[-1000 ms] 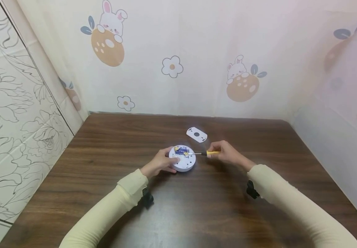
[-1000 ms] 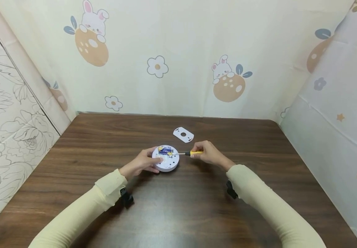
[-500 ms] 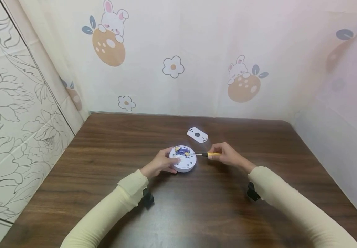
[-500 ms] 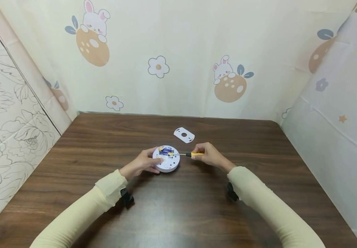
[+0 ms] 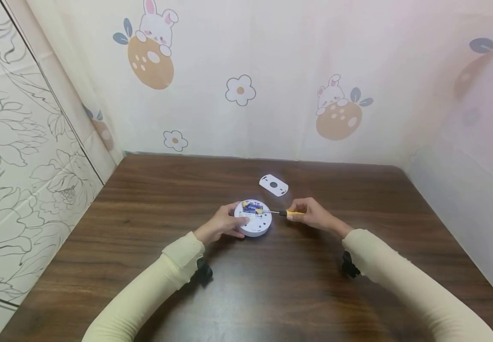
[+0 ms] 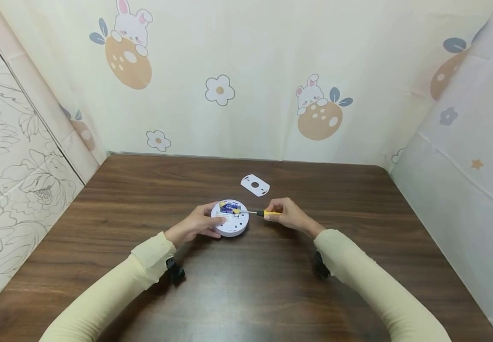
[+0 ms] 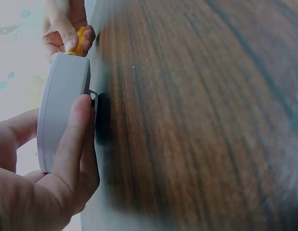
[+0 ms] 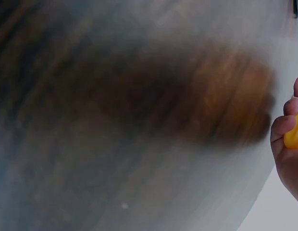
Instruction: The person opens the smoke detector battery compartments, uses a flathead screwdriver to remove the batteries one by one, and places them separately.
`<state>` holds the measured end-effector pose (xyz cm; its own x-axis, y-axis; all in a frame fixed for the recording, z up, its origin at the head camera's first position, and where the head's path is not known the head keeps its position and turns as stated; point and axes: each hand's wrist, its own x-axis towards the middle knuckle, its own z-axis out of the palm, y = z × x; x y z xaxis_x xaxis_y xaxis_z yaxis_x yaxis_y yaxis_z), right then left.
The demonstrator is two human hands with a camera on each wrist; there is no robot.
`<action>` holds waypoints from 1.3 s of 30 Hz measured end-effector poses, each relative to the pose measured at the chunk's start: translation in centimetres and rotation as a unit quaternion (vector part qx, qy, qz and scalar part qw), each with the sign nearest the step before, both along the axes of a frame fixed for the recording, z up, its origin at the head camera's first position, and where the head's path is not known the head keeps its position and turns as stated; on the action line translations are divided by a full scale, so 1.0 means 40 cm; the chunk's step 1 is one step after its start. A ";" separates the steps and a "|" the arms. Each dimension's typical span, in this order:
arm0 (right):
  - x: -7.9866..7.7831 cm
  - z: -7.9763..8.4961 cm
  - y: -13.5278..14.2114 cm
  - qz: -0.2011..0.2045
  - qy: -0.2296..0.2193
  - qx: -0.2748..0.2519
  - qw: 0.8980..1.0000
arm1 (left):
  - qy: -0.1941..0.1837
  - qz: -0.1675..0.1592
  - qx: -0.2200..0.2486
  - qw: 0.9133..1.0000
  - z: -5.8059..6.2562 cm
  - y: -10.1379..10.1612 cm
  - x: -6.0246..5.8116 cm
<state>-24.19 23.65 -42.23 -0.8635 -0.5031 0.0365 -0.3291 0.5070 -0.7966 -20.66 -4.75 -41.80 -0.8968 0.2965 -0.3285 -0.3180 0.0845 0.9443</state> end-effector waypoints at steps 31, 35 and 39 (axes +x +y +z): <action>0.003 -0.013 0.003 -0.010 -0.032 -0.016 0.999 | -0.020 0.002 0.013 1.000 0.000 -0.002 0.004; 0.007 -0.010 0.002 -0.015 -0.037 -0.019 0.999 | -0.021 0.003 0.013 1.000 0.000 -0.003 0.006; 0.009 -0.009 0.001 -0.017 -0.041 -0.022 0.999 | -0.020 0.003 0.010 1.000 -0.001 -0.003 0.003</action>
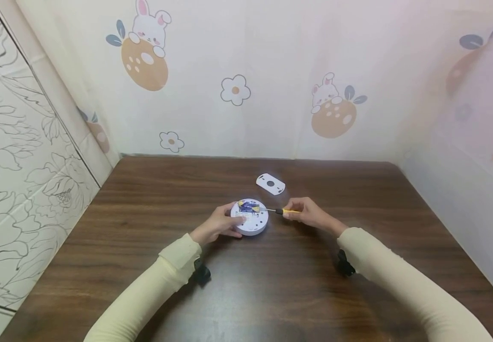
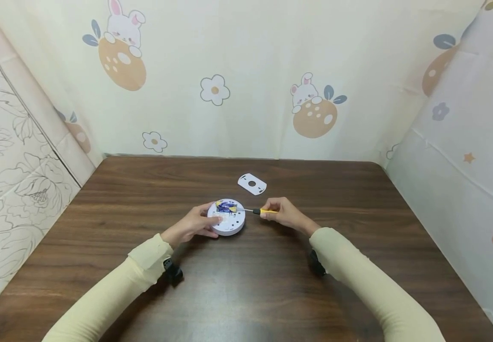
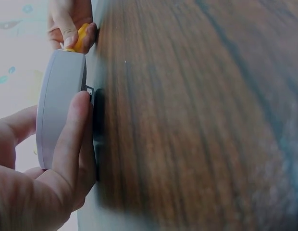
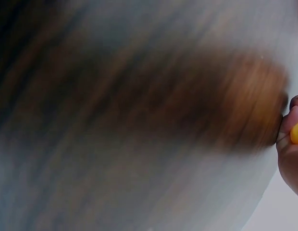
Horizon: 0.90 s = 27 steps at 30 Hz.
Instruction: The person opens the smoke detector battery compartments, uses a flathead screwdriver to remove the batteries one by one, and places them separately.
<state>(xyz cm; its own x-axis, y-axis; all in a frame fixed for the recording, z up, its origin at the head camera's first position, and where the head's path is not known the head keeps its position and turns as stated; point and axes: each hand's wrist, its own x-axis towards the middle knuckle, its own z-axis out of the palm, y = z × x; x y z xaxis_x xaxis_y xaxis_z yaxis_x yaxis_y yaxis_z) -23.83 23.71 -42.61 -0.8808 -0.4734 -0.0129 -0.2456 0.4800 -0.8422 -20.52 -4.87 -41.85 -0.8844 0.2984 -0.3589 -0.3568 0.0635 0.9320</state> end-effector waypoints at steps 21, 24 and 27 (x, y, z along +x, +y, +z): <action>-0.009 -0.001 0.022 0.034 -0.011 -0.031 0.999 | 0.000 -0.001 -0.006 1.000 -0.003 -0.002 -0.001; -0.012 -0.003 0.025 0.037 -0.015 -0.031 0.999 | 0.000 0.001 -0.010 1.000 -0.002 -0.001 -0.001; -0.012 -0.004 0.029 0.037 -0.012 -0.026 0.999 | 0.002 0.001 -0.010 1.000 -0.002 0.002 -0.001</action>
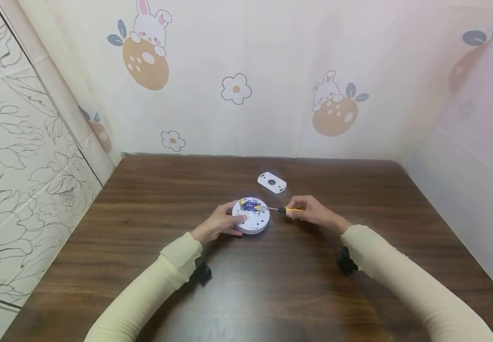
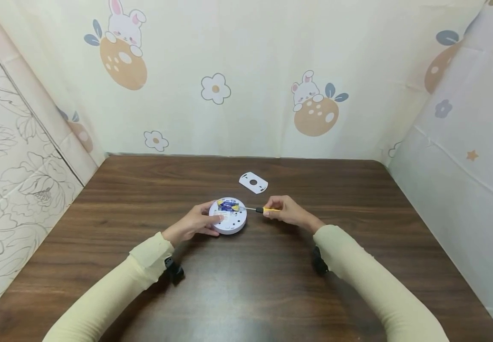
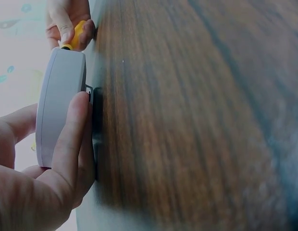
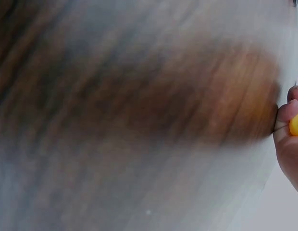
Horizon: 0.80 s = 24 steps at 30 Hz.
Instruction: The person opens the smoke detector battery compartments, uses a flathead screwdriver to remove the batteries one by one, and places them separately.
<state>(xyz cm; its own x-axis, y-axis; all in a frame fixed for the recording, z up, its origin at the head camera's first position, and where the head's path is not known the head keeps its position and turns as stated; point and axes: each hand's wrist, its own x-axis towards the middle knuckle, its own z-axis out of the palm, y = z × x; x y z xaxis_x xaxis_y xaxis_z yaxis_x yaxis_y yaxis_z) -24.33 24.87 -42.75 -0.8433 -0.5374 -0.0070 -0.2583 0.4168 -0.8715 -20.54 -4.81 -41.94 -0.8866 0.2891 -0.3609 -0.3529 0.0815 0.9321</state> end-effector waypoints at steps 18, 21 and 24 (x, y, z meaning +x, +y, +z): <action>0.050 0.040 0.004 -0.091 0.036 0.075 0.992 | 0.011 -0.010 0.002 1.000 -0.006 0.001 -0.006; 0.055 0.040 0.000 -0.115 0.043 0.096 0.988 | 0.010 -0.007 0.007 1.000 -0.005 0.002 -0.005; 0.058 0.036 -0.002 -0.132 0.045 0.116 0.983 | 0.011 -0.006 0.009 1.000 -0.009 0.002 -0.004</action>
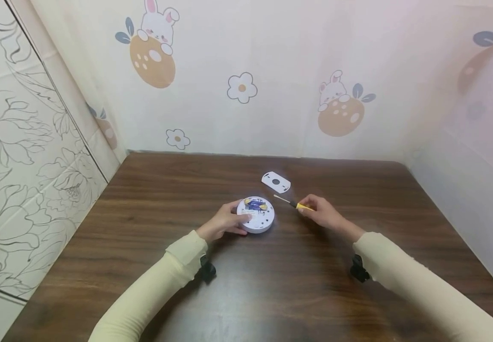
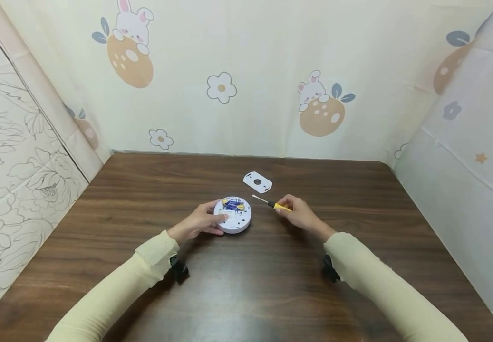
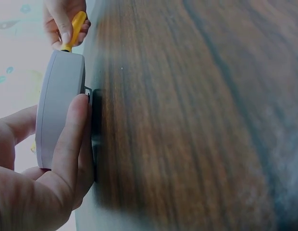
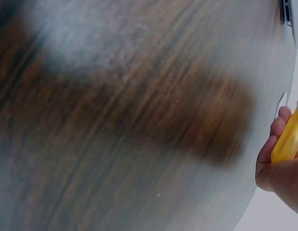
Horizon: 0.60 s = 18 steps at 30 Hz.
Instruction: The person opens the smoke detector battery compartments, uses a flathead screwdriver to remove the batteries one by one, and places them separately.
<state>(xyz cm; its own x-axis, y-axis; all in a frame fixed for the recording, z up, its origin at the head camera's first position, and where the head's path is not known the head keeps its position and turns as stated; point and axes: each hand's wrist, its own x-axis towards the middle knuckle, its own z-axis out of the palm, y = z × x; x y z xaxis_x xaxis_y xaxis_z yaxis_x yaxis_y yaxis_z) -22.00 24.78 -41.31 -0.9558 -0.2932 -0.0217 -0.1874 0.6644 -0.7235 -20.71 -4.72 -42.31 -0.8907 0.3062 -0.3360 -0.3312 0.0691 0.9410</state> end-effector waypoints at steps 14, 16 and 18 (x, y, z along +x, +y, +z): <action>0.012 -0.006 0.008 -0.042 0.027 0.029 0.998 | -0.008 0.007 -0.010 1.000 0.001 -0.003 0.004; 0.013 -0.005 0.010 -0.045 0.034 0.032 0.998 | -0.007 0.007 -0.012 1.000 0.003 -0.002 0.004; 0.012 -0.005 0.013 -0.046 0.046 0.036 0.997 | -0.006 0.009 -0.013 1.000 0.003 -0.001 0.003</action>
